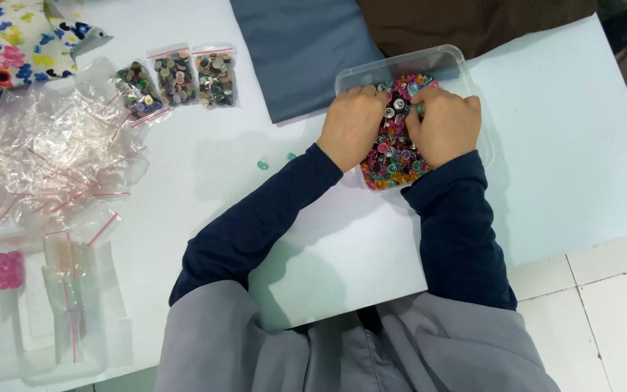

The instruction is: Sorting small colorful buttons from a plastic container into individual zip-lock bags.

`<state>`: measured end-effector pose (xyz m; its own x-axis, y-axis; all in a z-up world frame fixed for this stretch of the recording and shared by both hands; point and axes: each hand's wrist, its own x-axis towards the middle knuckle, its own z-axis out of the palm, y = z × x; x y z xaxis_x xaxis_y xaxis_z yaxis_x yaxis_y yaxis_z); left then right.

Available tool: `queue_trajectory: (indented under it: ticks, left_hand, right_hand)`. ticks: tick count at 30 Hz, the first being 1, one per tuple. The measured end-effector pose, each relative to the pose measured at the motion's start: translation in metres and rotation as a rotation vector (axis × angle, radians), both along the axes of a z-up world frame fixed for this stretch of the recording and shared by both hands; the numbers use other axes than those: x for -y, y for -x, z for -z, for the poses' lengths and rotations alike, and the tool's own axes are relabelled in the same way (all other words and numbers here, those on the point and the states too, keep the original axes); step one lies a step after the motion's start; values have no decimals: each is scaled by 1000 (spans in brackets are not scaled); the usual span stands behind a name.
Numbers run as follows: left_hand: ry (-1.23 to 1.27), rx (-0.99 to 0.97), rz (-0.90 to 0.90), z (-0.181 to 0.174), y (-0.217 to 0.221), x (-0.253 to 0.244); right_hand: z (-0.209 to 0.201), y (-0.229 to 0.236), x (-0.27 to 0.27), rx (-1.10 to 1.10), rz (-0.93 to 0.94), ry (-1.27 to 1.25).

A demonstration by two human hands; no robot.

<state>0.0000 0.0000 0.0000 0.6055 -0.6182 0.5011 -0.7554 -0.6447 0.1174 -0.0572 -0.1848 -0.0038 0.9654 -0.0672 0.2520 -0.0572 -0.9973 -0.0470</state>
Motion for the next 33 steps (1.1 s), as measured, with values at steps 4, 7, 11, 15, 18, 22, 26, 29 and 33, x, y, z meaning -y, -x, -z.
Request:
queue_trajectory:
  ticks: [4, 7, 11, 15, 18, 22, 26, 29, 33]
  left_hand:
    - [47, -34, -12, -8, 0, 0]
    - [169, -201, 75, -14, -1, -5]
    - [463, -317, 198, -27, 5, -15]
    - [767, -209, 202, -7, 7, -12]
    - [847, -126, 195, -4, 10, -12]
    - [888, -87, 227, -16, 16, -23]
    - [1006, -180, 258, -31, 22, -50]
    - [973, -32, 219, -31, 29, -81]
    - [825, 103, 209, -2, 38, -134]
  right_hand:
    - [-12, 3, -9, -1, 3, 35]
    - [-34, 5, -24, 145, -109, -34]
    - [-46, 6, -38, 422, -359, -124]
    - [-41, 3, -41, 604, -476, -130]
    - [-41, 5, -41, 702, -512, -87]
    - [-62, 19, -54, 770, -503, -14]
    - [-66, 26, -74, 962, -528, 73]
    - [-60, 37, -101, 981, -717, -5]
    - [-60, 68, -165, 783, -1046, -238]
